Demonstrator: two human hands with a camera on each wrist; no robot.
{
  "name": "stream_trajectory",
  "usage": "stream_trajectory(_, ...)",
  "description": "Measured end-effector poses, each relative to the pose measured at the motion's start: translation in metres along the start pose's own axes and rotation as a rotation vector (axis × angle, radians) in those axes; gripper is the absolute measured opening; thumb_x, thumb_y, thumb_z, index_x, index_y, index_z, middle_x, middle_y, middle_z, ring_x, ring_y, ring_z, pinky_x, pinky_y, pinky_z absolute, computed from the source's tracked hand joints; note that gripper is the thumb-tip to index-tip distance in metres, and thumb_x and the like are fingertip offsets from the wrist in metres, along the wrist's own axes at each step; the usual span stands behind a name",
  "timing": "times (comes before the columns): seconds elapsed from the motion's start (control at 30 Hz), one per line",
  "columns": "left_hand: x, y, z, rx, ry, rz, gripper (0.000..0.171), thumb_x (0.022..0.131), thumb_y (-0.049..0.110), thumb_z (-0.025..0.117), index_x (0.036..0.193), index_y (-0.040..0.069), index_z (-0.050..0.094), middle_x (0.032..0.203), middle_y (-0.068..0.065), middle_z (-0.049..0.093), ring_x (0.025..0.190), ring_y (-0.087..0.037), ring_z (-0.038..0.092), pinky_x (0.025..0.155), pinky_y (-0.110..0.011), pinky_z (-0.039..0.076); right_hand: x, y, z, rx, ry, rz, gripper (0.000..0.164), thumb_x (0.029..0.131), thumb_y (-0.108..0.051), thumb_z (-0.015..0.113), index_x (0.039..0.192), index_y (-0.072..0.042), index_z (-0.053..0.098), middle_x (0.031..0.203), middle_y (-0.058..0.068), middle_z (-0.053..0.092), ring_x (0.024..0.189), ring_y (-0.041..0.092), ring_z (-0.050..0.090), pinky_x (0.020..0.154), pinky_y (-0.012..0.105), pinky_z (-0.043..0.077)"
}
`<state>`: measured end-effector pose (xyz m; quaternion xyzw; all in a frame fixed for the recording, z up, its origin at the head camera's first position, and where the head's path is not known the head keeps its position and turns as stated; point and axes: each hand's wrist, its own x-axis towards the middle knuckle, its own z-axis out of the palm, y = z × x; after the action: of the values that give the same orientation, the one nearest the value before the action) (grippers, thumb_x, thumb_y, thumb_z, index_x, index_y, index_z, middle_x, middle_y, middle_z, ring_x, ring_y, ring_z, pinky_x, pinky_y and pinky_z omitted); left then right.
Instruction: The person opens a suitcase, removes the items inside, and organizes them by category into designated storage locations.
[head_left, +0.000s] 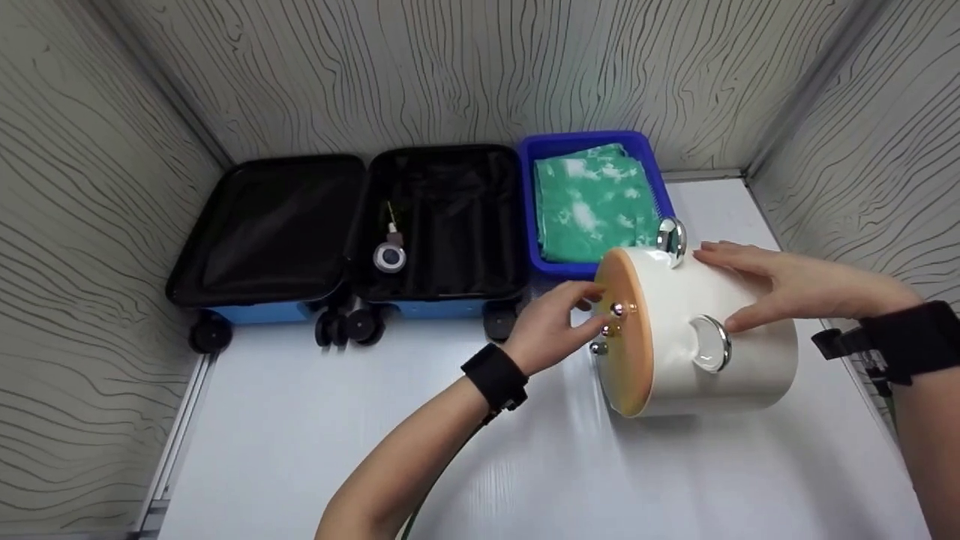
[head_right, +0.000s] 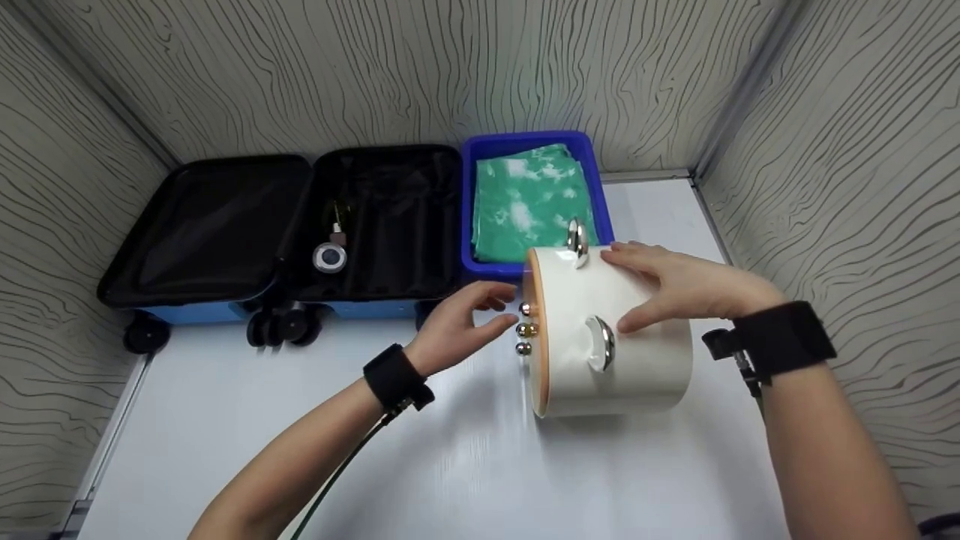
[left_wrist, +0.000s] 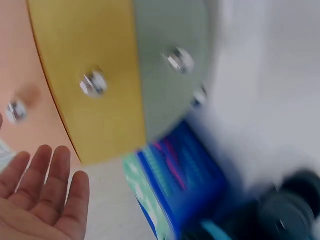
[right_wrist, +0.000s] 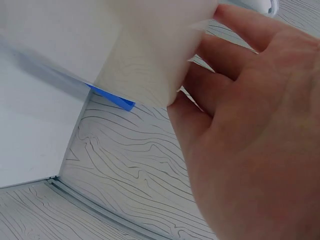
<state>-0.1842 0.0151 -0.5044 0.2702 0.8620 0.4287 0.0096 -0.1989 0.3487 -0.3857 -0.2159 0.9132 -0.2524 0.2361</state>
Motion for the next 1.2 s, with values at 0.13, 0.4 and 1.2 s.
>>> stream_trajectory(0.13,0.005,0.009,0.012,-0.055,-0.004,-0.010,0.039,0.099,0.044,0.068,0.129,0.019,0.067,0.118,0.010,0.067,0.103,-0.003,0.062,0.086,-0.017,0.049,-0.002,0.001,0.001,-0.003,0.006,-0.005,0.099,0.079,-0.034,0.089,0.161,-0.023,0.035,0.168,0.013,0.023,0.153,0.043,0.014,0.112,0.071,0.019)
stream_trajectory(0.4,0.012,0.014,0.022,-0.101,0.041,-0.001,0.024,0.100,0.030,0.070,0.119,0.016,0.071,0.103,0.011,0.066,0.090,0.003,0.059,0.080,-0.013,0.048,-0.005,0.003,-0.003,-0.010,0.016,-0.003,0.097,0.079,-0.034,0.089,0.160,-0.025,0.037,0.168,0.011,0.025,0.153,0.042,0.014,0.112,0.070,0.019)
stream_trajectory(1.2,-0.041,-0.032,-0.024,-0.148,0.202,-0.013,0.020,0.098,0.025,0.072,0.116,0.015,0.073,0.107,0.006,0.069,0.093,-0.002,0.064,0.076,-0.030,0.054,-0.007,0.010,0.000,0.013,0.022,0.009,0.097,0.079,-0.030,0.089,0.161,-0.025,0.037,0.168,0.011,0.022,0.152,0.044,0.015,0.111,0.073,0.018)
